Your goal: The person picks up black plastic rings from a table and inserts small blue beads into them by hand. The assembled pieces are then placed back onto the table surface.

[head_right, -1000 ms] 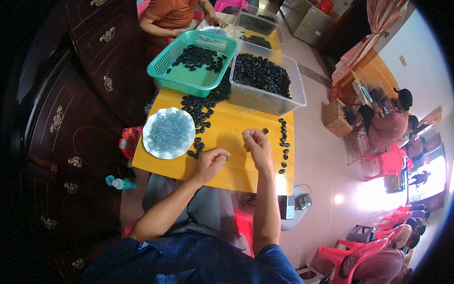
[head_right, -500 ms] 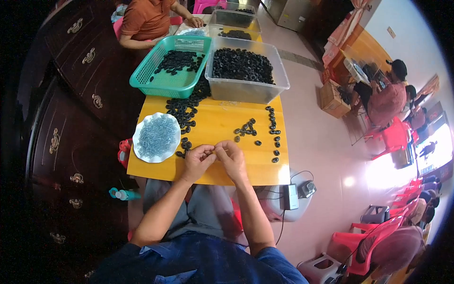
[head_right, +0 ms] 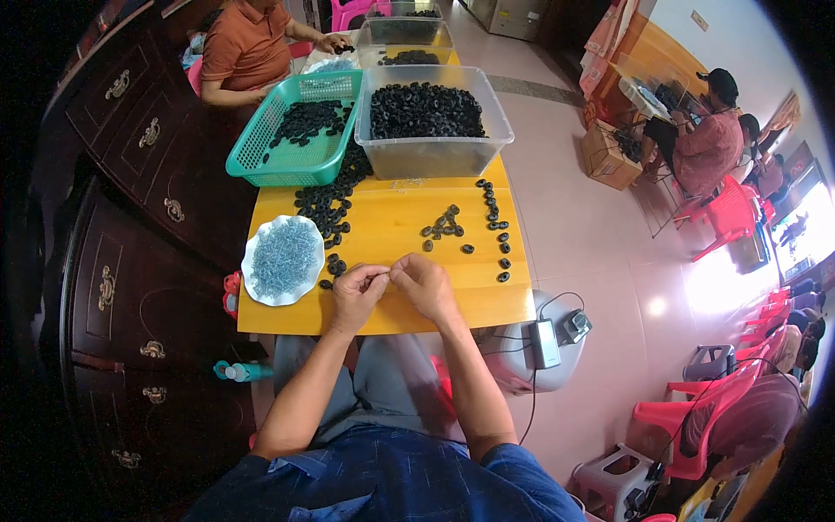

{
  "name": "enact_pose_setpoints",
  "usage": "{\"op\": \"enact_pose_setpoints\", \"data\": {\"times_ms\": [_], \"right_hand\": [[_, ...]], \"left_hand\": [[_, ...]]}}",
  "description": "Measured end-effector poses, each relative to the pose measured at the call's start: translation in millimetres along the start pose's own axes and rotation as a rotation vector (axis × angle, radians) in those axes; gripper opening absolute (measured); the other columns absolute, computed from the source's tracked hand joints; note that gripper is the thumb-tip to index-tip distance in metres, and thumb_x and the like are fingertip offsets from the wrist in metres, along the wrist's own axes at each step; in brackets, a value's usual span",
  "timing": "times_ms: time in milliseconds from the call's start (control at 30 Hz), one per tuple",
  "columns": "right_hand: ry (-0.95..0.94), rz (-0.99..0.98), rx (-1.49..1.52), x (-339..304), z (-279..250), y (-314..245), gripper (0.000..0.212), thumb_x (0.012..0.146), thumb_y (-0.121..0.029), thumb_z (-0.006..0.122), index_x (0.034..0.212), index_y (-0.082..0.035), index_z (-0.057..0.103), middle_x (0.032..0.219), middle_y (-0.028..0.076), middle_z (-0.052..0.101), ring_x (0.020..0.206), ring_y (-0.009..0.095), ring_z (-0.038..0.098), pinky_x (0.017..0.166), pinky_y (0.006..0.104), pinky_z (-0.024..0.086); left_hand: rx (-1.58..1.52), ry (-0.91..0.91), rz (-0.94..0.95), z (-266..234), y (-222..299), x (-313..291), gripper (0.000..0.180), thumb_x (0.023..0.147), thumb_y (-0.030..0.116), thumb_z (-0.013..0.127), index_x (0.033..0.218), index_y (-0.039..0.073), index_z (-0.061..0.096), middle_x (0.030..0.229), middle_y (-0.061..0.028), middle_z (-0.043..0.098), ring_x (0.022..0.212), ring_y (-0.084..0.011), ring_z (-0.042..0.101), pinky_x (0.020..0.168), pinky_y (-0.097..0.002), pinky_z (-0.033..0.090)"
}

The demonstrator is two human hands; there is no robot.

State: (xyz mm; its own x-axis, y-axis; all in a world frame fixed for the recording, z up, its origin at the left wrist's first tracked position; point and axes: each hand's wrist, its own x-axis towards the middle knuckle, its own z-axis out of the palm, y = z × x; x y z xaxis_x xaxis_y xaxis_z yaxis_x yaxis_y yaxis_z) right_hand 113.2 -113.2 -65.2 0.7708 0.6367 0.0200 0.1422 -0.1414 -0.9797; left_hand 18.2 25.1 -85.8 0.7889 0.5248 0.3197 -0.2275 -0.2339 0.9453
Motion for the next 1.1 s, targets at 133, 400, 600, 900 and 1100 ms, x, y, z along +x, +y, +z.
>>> {"op": "enact_pose_setpoints", "data": {"times_ms": [133, 400, 600, 900, 1100], "right_hand": [[0.022, -0.078, -0.118, -6, 7, -20, 0.014, 0.094, -0.015, 0.066, 0.098, -0.001, 0.065, 0.078, 0.005, 0.066, 0.072, 0.012, 0.063, 0.066, 0.0278, 0.05], [0.06, -0.201, -0.278, -5, 11, -28, 0.013, 0.097, -0.011, 0.062, 0.095, 0.001, 0.062, 0.077, 0.009, 0.066, 0.07, 0.016, 0.067, 0.066, 0.0303, 0.053], [0.074, -0.155, -0.166, -5, 9, -25, 0.013, 0.097, -0.014, 0.06, 0.098, -0.001, 0.059, 0.079, 0.016, 0.065, 0.071, 0.028, 0.069, 0.065, 0.0373, 0.052], [0.622, -0.12, -0.713, 2, -45, -5, 0.01, 0.088, -0.011, 0.066, 0.098, -0.01, 0.065, 0.091, 0.012, 0.068, 0.081, 0.033, 0.068, 0.07, 0.0428, 0.053], [0.609, -0.026, -0.812, 7, -46, 0, 0.007, 0.086, -0.011, 0.067, 0.093, -0.009, 0.067, 0.09, 0.011, 0.069, 0.081, 0.033, 0.068, 0.071, 0.0435, 0.053]], "left_hand": [[-0.075, 0.003, -0.113, -1, 3, -3, 0.007, 0.09, 0.003, 0.07, 0.095, -0.001, 0.07, 0.072, 0.0007, 0.064, 0.062, -0.0041, 0.054, 0.057, -0.0219, 0.045], [-0.076, -0.038, -0.135, -5, 13, 0, 0.011, 0.096, 0.011, 0.065, 0.092, 0.001, 0.066, 0.067, 0.0025, 0.058, 0.058, -0.0035, 0.051, 0.053, -0.022, 0.041], [-0.036, -0.065, -0.126, -5, 9, 0, 0.014, 0.097, 0.013, 0.065, 0.09, 0.001, 0.066, 0.064, 0.0027, 0.056, 0.057, -0.0048, 0.049, 0.053, -0.023, 0.041], [-0.027, -0.049, -0.075, -3, 4, -1, 0.016, 0.097, 0.014, 0.066, 0.089, 0.0, 0.065, 0.065, 0.0022, 0.056, 0.057, -0.0045, 0.049, 0.053, -0.0235, 0.041], [-0.034, -0.043, -0.056, -5, 4, -1, 0.016, 0.097, 0.013, 0.065, 0.089, 0.0, 0.065, 0.066, 0.0018, 0.057, 0.057, -0.0041, 0.05, 0.053, -0.0231, 0.041]]}}
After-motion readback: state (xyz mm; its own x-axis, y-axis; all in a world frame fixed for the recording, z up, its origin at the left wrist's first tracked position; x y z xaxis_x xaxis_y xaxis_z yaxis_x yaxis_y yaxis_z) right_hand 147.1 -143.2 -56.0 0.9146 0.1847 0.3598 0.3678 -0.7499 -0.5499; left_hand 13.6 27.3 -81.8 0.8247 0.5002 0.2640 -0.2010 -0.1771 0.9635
